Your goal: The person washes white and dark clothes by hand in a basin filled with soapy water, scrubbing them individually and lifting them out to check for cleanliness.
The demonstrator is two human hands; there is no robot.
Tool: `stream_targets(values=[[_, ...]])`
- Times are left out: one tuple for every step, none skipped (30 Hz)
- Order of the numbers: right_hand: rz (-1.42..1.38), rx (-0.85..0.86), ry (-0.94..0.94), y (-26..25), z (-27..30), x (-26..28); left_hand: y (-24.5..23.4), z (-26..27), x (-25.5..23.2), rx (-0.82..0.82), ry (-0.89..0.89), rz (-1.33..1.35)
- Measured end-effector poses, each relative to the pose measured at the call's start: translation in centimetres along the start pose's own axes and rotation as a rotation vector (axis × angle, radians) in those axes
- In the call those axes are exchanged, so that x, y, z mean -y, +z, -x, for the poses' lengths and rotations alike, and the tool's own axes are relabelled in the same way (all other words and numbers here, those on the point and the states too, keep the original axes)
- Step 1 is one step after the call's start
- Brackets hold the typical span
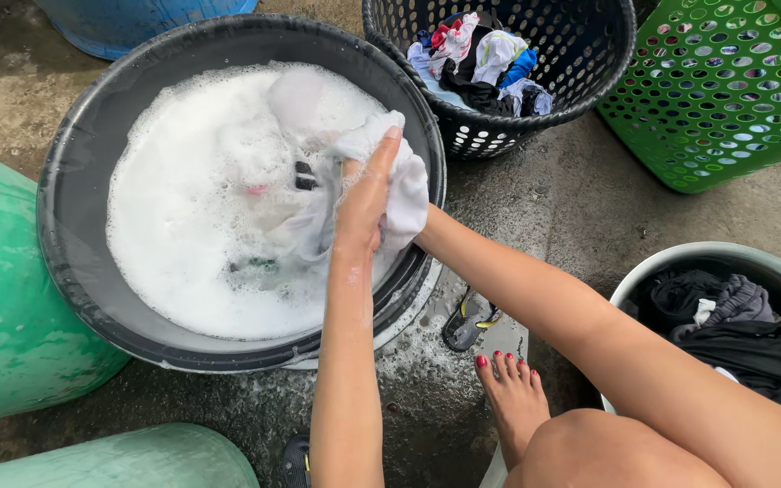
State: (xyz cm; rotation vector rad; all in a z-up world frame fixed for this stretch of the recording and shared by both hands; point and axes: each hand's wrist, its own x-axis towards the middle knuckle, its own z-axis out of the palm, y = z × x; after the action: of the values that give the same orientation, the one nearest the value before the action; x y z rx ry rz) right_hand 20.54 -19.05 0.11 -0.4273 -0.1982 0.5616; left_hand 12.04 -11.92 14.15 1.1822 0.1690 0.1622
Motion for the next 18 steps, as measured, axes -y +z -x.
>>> stream_targets(values=[[-0.009, -0.044, -0.014, -1.7, -0.4, 0.4, 1.3, -0.2, -0.7, 0.074, -0.003, 0.009], [-0.019, -0.087, -0.030, -3.0, -0.6, 1.0, 1.4, -0.5, -1.7, 0.085, -0.045, 0.038], [0.013, -0.087, -0.054, -3.9, -1.0, 2.3, 0.3, -1.0, -2.9, 0.093, -0.089, 0.068], [0.041, -0.110, -0.076, -4.0, -1.5, 3.9, -0.7, -1.6, -3.8, 0.101, -0.133, 0.097], [0.056, -0.165, -0.115, -3.4, -2.0, 5.7, -1.9, -1.9, -4.3, 0.105, -0.166, 0.078], [0.067, -0.248, -0.148, -2.1, -2.4, 7.5, -3.2, -2.0, -4.3, 0.108, -0.198, 0.060], [0.082, -0.350, -0.163, -0.2, -2.6, 7.9, -4.5, -1.7, -3.7, 0.097, -0.229, 0.041], [0.138, -0.432, -0.157, 2.1, -2.7, 7.5, -5.2, -1.3, -2.2, 0.092, -0.258, 0.215], [0.230, -0.484, -0.137, 4.6, -2.9, 6.5, -5.5, -1.3, -0.5, 0.091, -0.273, 0.391], [0.408, -0.478, -0.076, 6.9, -2.4, 4.5, -6.2, -1.5, 1.1, 0.092, -0.286, 0.566], [0.703, -0.401, -0.003, 9.0, -0.8, 1.8, -7.5, -1.5, 2.5, -0.085, -0.336, 0.545], [0.996, -0.313, 0.067, 10.9, 1.3, -0.9, -8.7, -1.9, 3.6, -0.263, -0.386, 0.524], [1.343, -0.108, -0.129, 12.8, 4.0, -3.9, -9.8, -2.4, 4.6, -0.193, -0.293, 0.559], [1.668, 0.120, -0.341, 14.5, 5.7, -5.7, -10.7, -2.7, 5.5, -0.124, -0.198, 0.591], [1.685, 0.085, -0.274, 15.5, 5.5, -6.1, -11.4, -2.3, 6.5, -0.059, -0.111, 0.620], [1.702, 0.052, -0.206, 16.2, 4.5, -6.1, -12.0, -1.8, 7.2, 0.007, -0.022, 0.645], [1.723, 0.021, -0.145, 16.6, 3.0, -5.7, -12.2, -1.6, 7.6, 0.080, 0.072, 0.668], [1.737, -0.072, -0.134, 16.7, 1.3, -5.0, -12.5, -1.2, 7.7, 0.153, 0.166, 0.687]])
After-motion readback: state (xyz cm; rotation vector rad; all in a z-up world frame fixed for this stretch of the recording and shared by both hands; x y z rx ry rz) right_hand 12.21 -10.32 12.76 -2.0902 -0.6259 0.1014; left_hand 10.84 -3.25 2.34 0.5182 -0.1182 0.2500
